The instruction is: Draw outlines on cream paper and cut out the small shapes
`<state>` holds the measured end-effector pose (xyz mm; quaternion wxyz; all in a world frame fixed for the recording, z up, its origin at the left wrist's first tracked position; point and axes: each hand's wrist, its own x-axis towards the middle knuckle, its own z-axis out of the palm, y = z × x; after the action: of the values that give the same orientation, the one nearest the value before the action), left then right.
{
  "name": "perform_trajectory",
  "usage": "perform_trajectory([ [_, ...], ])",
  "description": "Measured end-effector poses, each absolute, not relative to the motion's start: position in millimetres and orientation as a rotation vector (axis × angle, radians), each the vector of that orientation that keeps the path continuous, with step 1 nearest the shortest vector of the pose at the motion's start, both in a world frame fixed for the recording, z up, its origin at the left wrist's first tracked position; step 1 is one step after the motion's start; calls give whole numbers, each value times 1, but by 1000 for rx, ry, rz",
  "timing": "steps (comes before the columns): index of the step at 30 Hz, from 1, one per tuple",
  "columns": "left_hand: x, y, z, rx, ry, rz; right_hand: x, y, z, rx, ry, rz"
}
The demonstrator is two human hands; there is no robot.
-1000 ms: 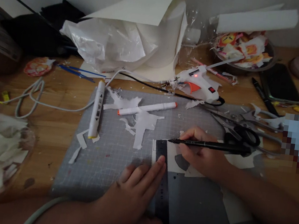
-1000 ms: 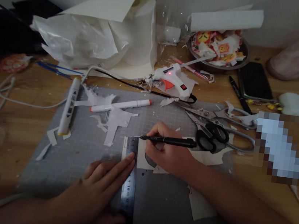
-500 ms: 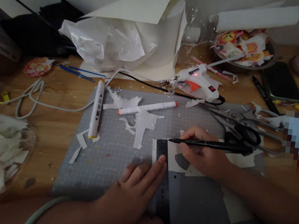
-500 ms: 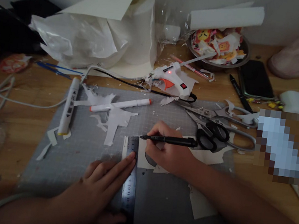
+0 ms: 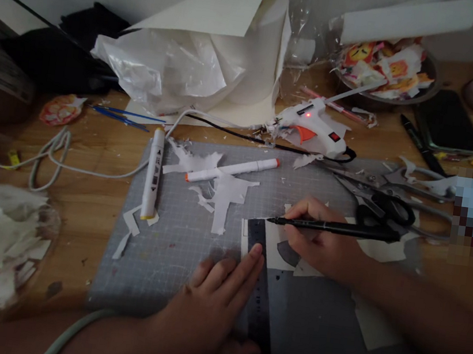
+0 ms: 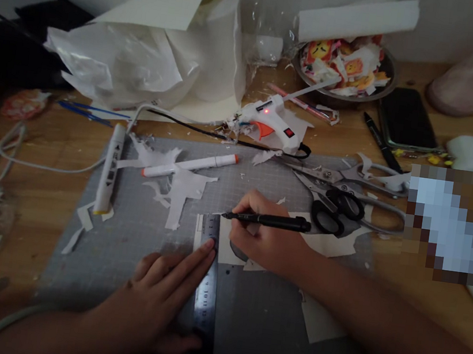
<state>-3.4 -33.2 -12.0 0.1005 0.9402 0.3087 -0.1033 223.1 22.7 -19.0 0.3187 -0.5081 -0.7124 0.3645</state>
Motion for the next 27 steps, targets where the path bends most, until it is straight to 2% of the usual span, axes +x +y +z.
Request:
perform_trajectory([
  [24, -6, -32, -10, 2749, 900, -338, 221, 23, -20, -1351, -1859, 923],
  [27, -4, -31, -8, 2743, 890, -437, 221, 22, -21, -1349, -1851, 944],
])
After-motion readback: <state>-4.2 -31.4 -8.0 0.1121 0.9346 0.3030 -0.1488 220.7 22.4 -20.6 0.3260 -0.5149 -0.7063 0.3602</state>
